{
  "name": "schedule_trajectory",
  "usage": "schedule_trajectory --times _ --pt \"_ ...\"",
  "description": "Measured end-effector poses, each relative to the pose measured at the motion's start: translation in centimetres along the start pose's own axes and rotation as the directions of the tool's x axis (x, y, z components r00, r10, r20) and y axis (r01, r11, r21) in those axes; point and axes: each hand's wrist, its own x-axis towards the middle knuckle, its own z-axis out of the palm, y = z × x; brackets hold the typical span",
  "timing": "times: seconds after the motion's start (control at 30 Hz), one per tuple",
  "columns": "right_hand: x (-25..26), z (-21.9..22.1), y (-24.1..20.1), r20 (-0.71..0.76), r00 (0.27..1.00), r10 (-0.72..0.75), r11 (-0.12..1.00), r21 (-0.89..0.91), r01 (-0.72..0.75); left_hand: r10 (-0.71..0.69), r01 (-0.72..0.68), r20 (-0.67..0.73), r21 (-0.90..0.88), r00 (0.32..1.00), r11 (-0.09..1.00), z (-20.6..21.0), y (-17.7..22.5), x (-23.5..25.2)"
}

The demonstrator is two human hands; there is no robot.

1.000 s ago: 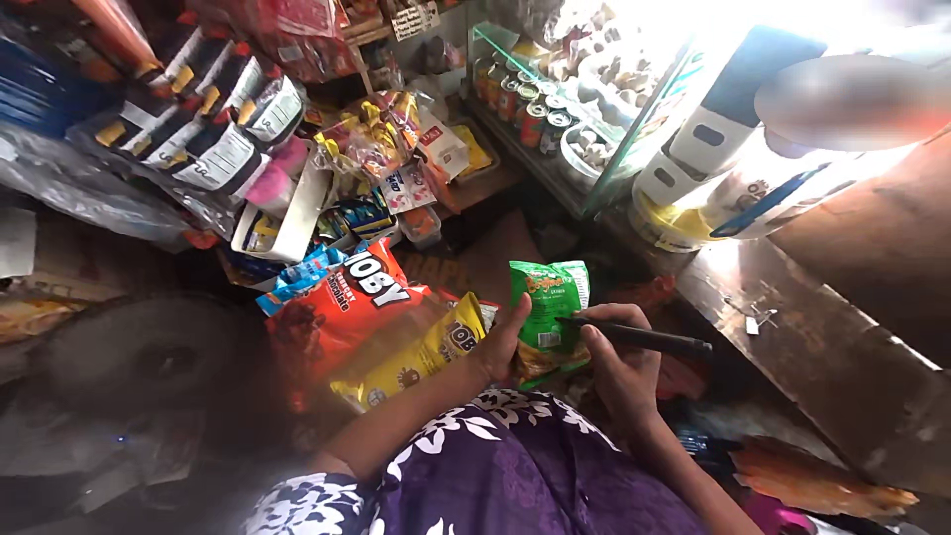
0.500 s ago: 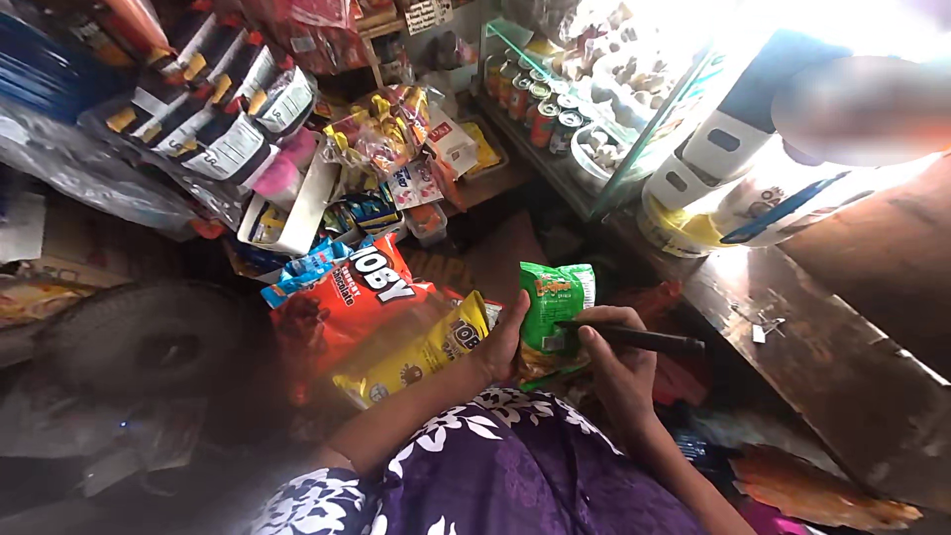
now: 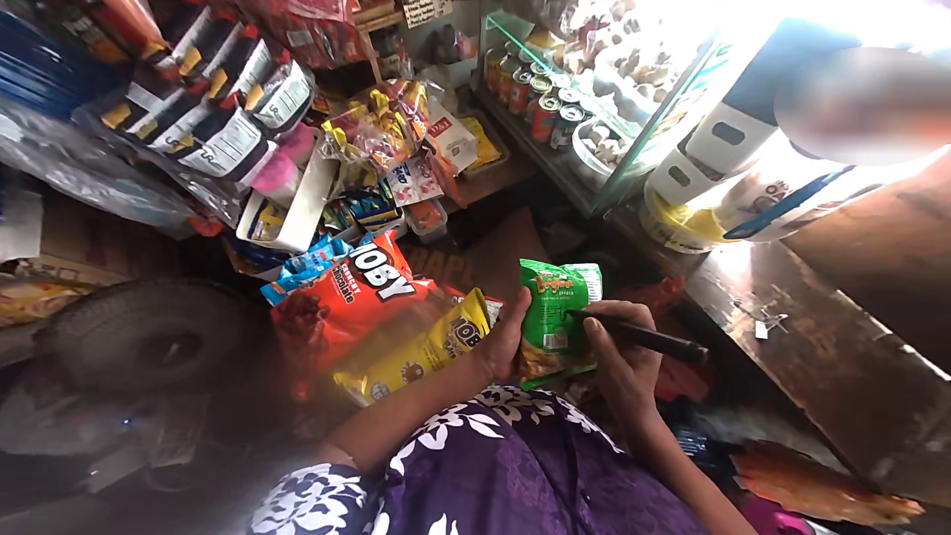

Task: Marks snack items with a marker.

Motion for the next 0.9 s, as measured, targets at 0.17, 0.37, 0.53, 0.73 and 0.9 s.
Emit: schedule_trajectory --times 0.17,0.37,0.53,0.73,0.9 --pt "-0.09 0.19 -0.42 -0.008 0.999 0.044 0.996 0.081 -0.043 0.02 -0.02 0.06 -0.014 0.998 1.0 -0.53 -0.33 0.15" --pt "-0.3 0.04 -0.3 0.015 0.999 0.028 0.992 0.122 -0.03 0.032 -0.031 0.047 -0.025 0.998 0.999 -0.61 -0.35 0.14" --pt "-0.28 0.43 -0.4 -0.018 0.998 0.06 0.997 0.05 -0.059 0.016 -0.015 0.045 -0.017 0.999 1.0 -0.49 -0.3 0.2" --pt "-0.53 -0.01 -0.06 0.09 0.994 0.067 0.997 0.034 -0.07 0.005 -0.005 0.009 0.007 1.0 1.0 -0.36 -0.14 0.11" --pt "-0.18 -0.04 -0.25 0.067 0.99 0.126 0.972 0.189 -0.137 0.012 -0.012 -0.028 -0.019 1.0 1.0 -0.48 -0.07 0.1"
